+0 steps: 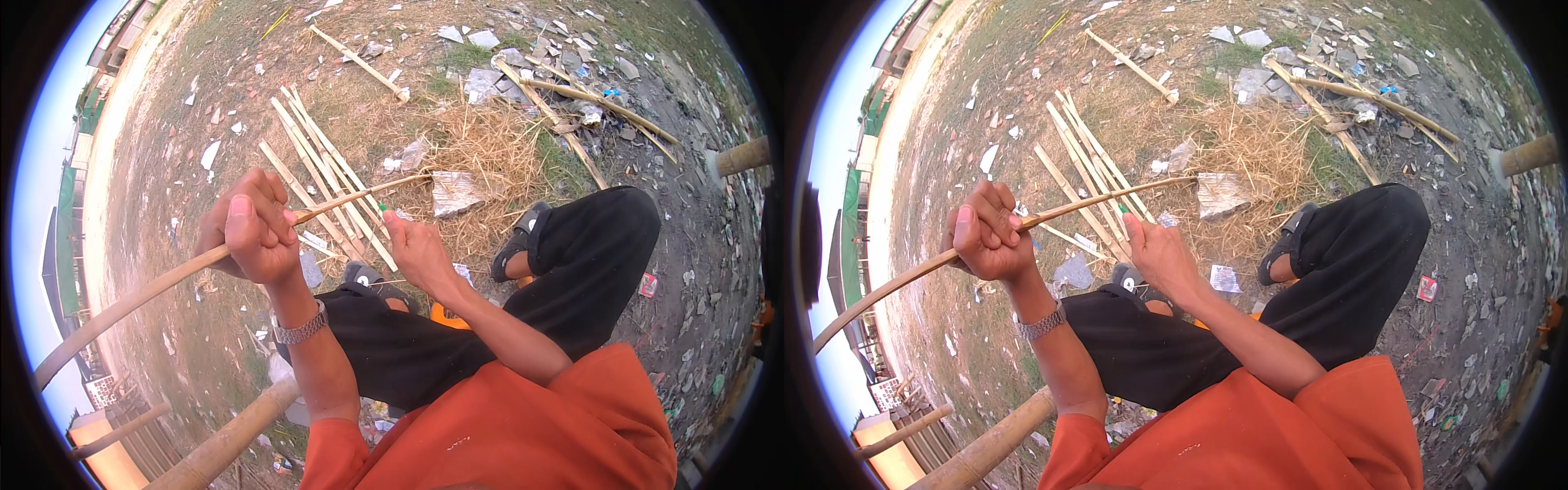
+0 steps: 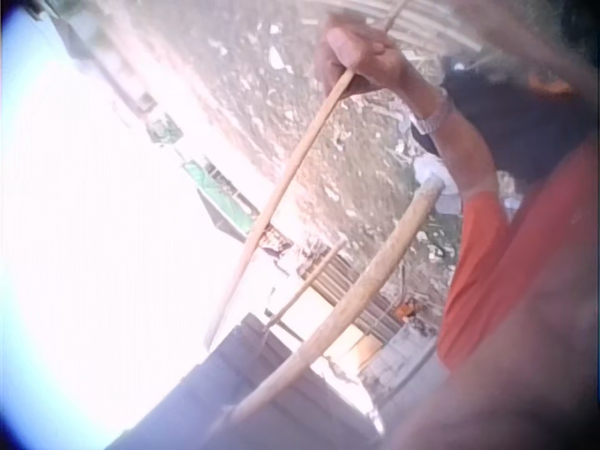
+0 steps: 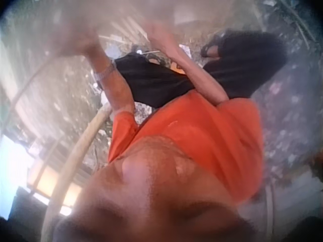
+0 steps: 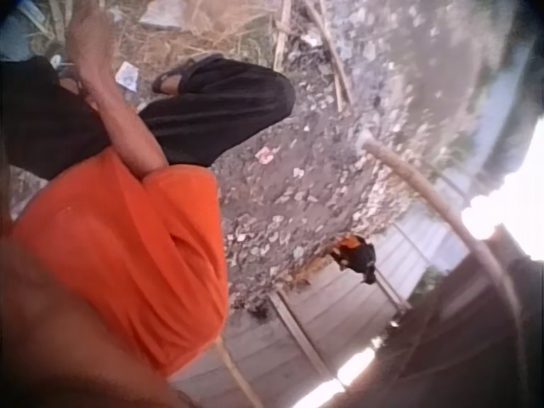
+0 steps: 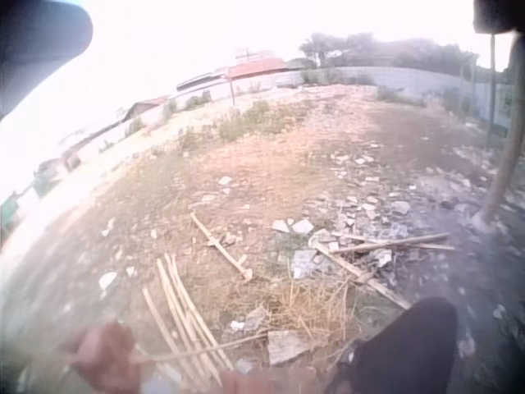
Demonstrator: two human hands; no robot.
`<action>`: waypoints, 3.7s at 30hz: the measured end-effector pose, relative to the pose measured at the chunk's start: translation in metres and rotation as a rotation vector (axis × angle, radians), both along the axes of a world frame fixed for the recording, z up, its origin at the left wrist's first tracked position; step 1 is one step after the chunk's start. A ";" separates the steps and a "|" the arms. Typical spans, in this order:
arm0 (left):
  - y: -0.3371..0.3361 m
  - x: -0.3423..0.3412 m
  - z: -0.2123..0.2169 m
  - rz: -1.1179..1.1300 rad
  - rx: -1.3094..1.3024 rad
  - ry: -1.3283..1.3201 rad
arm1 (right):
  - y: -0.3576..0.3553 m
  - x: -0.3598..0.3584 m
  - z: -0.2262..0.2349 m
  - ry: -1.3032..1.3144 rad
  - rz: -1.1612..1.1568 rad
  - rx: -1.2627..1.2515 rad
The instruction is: The person holds a long bamboo stick in their left hand and uses a green-handled knife in their right hand to scrape and sharpen the surface of the stick. The person repeatedly scrapes along the length of the bamboo, removing thin shavings.
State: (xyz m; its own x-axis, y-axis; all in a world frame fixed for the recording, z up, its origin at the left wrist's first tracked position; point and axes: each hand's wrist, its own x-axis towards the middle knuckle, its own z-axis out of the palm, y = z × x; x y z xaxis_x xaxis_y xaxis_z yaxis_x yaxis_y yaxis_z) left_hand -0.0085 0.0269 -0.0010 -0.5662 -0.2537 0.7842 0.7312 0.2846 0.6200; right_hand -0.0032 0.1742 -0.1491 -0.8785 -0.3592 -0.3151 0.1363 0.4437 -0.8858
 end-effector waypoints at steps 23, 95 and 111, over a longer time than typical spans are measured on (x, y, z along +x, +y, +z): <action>-0.006 -0.005 0.001 0.257 0.183 -0.013 | -0.017 -0.001 -0.035 0.140 -0.091 0.007; 0.026 -0.026 0.008 0.771 0.229 0.040 | -0.028 -0.010 -0.026 0.002 -0.117 0.181; 0.024 -0.026 0.008 0.717 0.223 0.033 | -0.023 -0.016 -0.063 0.115 -0.042 -0.187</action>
